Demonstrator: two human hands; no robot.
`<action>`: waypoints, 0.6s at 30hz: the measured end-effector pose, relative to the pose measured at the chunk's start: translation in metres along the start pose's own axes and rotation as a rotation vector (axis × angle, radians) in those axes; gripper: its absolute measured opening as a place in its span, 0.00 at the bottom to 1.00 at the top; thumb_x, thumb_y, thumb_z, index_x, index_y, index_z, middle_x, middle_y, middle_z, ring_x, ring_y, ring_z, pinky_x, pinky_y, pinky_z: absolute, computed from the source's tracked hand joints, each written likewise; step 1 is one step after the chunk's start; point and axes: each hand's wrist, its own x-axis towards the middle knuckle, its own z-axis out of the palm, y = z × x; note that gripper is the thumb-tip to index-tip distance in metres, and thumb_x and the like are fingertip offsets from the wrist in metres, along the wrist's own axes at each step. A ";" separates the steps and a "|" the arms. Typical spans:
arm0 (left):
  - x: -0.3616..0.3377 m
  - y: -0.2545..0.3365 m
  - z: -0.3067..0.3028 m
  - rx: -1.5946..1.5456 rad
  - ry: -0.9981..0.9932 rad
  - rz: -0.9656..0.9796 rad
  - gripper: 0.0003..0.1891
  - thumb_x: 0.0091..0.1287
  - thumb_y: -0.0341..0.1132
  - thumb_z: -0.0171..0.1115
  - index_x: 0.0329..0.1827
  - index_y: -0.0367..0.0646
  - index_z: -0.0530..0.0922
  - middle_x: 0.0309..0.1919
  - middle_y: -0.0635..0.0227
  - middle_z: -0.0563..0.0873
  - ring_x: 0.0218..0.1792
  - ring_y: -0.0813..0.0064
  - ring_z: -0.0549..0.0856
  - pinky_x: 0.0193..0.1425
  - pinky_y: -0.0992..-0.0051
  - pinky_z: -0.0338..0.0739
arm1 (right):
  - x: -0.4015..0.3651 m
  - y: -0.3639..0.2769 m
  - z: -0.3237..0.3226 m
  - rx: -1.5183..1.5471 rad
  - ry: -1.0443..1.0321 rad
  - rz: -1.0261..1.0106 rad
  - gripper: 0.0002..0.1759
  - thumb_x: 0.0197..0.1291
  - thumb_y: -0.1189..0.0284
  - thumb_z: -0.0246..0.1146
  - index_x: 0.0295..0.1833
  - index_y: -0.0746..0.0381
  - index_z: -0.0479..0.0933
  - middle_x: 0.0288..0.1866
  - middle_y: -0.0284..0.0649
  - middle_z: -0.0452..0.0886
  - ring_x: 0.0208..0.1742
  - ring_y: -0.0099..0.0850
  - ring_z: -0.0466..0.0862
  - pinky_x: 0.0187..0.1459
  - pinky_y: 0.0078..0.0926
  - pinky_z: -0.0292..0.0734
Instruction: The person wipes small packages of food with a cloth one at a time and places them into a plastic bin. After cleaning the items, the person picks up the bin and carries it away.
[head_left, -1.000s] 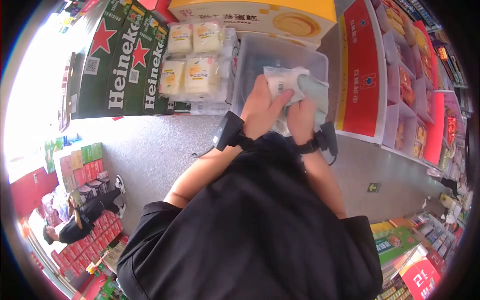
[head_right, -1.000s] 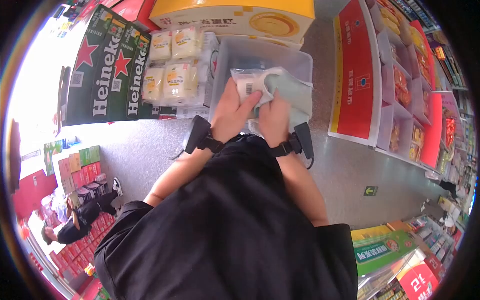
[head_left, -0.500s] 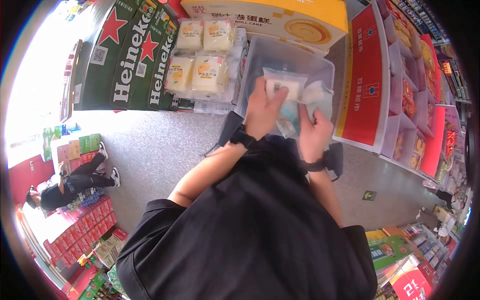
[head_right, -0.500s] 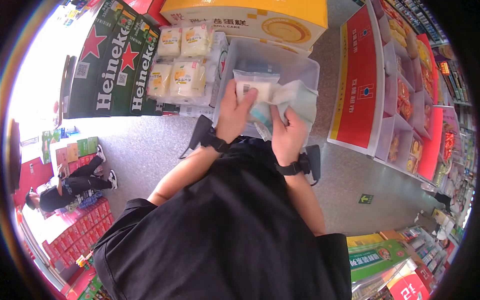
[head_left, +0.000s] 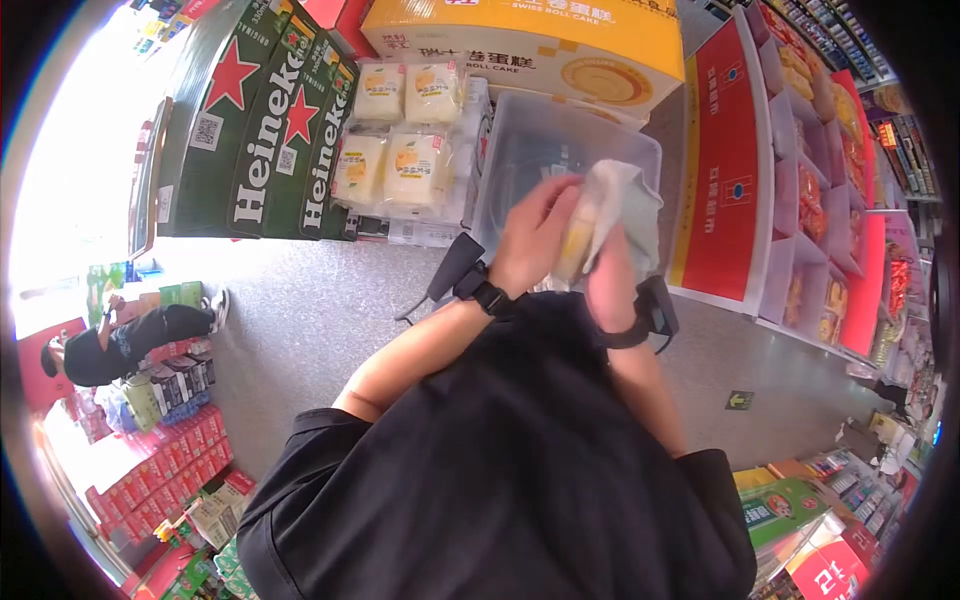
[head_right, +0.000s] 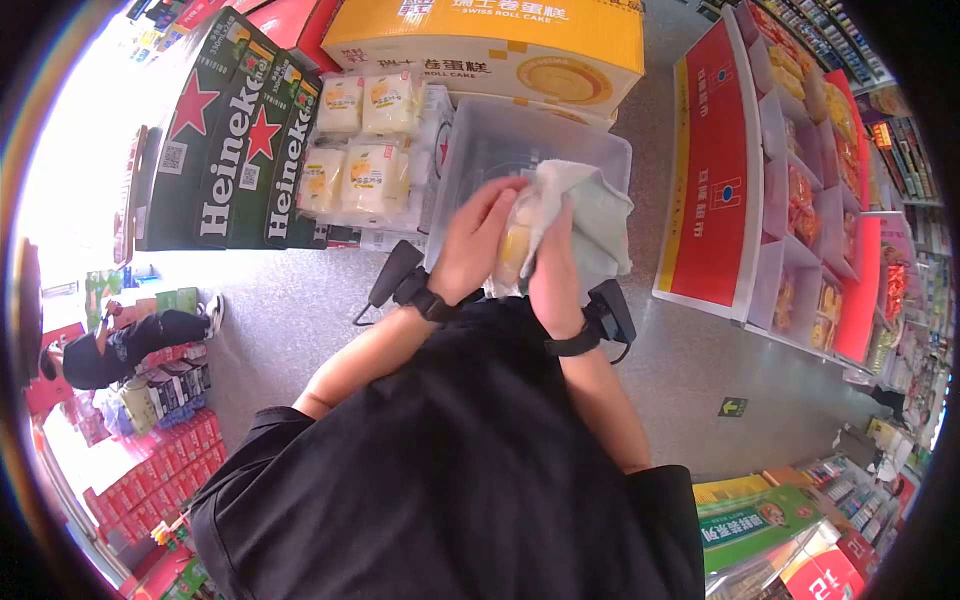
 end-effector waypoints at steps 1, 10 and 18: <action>-0.002 0.002 0.002 -0.203 -0.047 -0.080 0.25 0.77 0.40 0.58 0.70 0.34 0.71 0.61 0.62 0.80 0.61 0.69 0.77 0.69 0.72 0.68 | 0.004 0.001 0.000 -0.249 -0.039 -0.123 0.24 0.78 0.71 0.44 0.74 0.69 0.60 0.73 0.53 0.62 0.74 0.48 0.63 0.75 0.39 0.57; -0.015 0.010 0.006 0.051 -0.067 -0.009 0.33 0.64 0.37 0.72 0.71 0.36 0.70 0.64 0.53 0.80 0.63 0.69 0.79 0.67 0.70 0.73 | 0.028 0.015 -0.012 -0.150 -0.010 0.100 0.24 0.79 0.61 0.46 0.71 0.64 0.67 0.63 0.41 0.77 0.62 0.37 0.79 0.63 0.34 0.73; -0.005 0.022 -0.009 0.806 0.107 0.525 0.26 0.60 0.34 0.73 0.62 0.36 0.78 0.57 0.59 0.81 0.57 0.58 0.77 0.62 0.64 0.74 | 0.028 0.006 -0.012 0.541 0.102 0.491 0.23 0.80 0.57 0.45 0.68 0.60 0.71 0.62 0.36 0.80 0.61 0.30 0.80 0.64 0.32 0.75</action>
